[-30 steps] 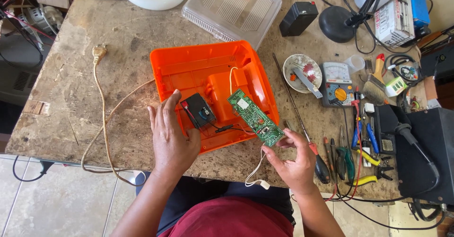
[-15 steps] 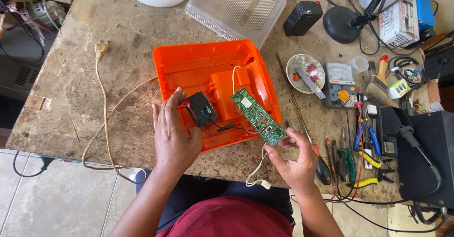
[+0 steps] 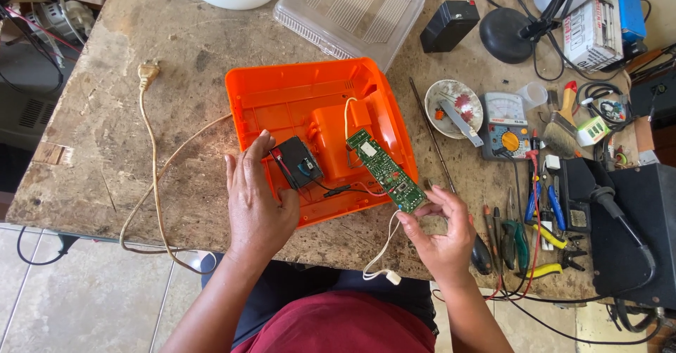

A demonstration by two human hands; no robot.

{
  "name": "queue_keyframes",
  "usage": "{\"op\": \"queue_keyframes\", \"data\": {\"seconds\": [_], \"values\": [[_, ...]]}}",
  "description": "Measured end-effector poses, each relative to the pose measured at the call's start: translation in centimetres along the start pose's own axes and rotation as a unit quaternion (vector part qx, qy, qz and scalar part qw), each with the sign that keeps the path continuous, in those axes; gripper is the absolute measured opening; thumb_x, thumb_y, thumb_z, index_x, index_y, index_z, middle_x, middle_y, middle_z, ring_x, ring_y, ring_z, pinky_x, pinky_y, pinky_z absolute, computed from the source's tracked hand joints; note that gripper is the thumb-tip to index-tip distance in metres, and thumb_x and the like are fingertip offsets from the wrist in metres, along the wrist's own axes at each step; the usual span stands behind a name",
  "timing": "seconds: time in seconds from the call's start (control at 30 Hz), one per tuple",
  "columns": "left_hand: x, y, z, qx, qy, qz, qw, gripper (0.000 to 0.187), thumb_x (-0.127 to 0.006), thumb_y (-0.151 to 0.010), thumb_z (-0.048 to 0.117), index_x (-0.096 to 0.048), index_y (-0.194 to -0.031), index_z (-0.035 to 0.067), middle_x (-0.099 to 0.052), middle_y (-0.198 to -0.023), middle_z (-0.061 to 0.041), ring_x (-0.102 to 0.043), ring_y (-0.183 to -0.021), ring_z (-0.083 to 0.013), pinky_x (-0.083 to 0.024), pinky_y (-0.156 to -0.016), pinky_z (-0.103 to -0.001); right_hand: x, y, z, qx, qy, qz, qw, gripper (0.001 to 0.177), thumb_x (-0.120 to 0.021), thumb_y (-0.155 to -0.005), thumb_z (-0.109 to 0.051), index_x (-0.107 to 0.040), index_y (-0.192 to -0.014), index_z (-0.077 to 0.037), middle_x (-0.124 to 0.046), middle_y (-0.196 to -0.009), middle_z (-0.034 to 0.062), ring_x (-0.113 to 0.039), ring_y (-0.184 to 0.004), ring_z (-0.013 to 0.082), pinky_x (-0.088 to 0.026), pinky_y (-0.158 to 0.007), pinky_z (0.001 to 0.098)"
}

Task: The person works on an electronic device inside an orange plastic casing, manipulating wires and a circuit board. They use a screwdriver to adjust components and later use a multimeter to test the battery and circuit connections.

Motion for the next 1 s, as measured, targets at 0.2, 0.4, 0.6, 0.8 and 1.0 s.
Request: {"op": "queue_keyframes", "data": {"seconds": [0.2,0.4,0.6,0.8,1.0], "values": [[-0.2,0.1,-0.2,0.0,-0.005,0.002,1.0,0.092,-0.054,-0.064,-0.008,-0.037,-0.154,0.002,-0.055,-0.135,-0.017,-0.054,-0.13,-0.0448,-0.018,-0.117,-0.074,0.1,0.3,0.2,0.026,0.017,0.001,1.0,0.073,-0.089,-0.078,-0.025,-0.051,-0.134,0.005,-0.071,-0.109,0.0231,-0.07,-0.067,0.025,-0.061,-0.063,0.0392],[-0.1,0.0,0.0,-0.002,-0.002,0.005,1.0,0.091,-0.054,-0.064,-0.009,-0.037,-0.153,0.001,-0.056,-0.134,-0.018,-0.054,-0.129,-0.0469,-0.018,-0.117,-0.074,0.1,0.2,0.0,0.06,0.025,0.004,0.998,0.072,-0.091,-0.075,-0.023,-0.052,-0.13,0.003,-0.073,-0.115,0.021,-0.07,-0.063,0.0211,-0.061,-0.061,0.0344],[0.0,0.0,0.3,-0.003,-0.002,0.006,1.0,0.089,-0.053,-0.065,-0.008,-0.038,-0.152,0.0,-0.056,-0.134,-0.018,-0.055,-0.129,-0.0464,-0.018,-0.117,-0.073,0.1,0.2,-0.1,0.06,0.026,0.011,0.998,0.071,-0.093,-0.073,-0.019,-0.053,-0.128,0.003,-0.074,-0.116,0.0203,-0.071,-0.063,0.0221,-0.061,-0.06,0.0344],[-0.1,-0.1,0.4,0.007,-0.033,0.005,0.999,0.082,-0.051,-0.066,-0.001,-0.041,-0.147,0.003,-0.062,-0.138,-0.012,-0.057,-0.132,-0.0302,-0.021,-0.125,-0.062,0.5,-0.7,-1.9,0.071,0.044,-0.032,0.996,0.071,-0.092,-0.08,-0.019,-0.05,-0.135,-0.004,-0.071,-0.096,0.0108,-0.071,-0.081,0.0175,-0.062,-0.081,0.0315],[-0.2,0.0,0.3,0.002,-0.035,0.006,0.999,0.082,-0.05,-0.066,-0.002,-0.04,-0.147,0.001,-0.061,-0.139,-0.012,-0.057,-0.133,-0.0308,-0.021,-0.126,-0.062,0.3,-0.5,-1.3,0.052,0.054,-0.028,0.997,0.067,-0.091,-0.08,-0.024,-0.052,-0.132,-0.006,-0.071,-0.092,0.007,-0.072,-0.08,0.0152,-0.061,-0.082,0.0311]]}}
Point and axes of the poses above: each hand's wrist, its own y-axis away from the middle knuckle, its own x-axis out of the back of the hand, z = x × y, the point moved 3 cm from there along -y, towards the middle knuckle
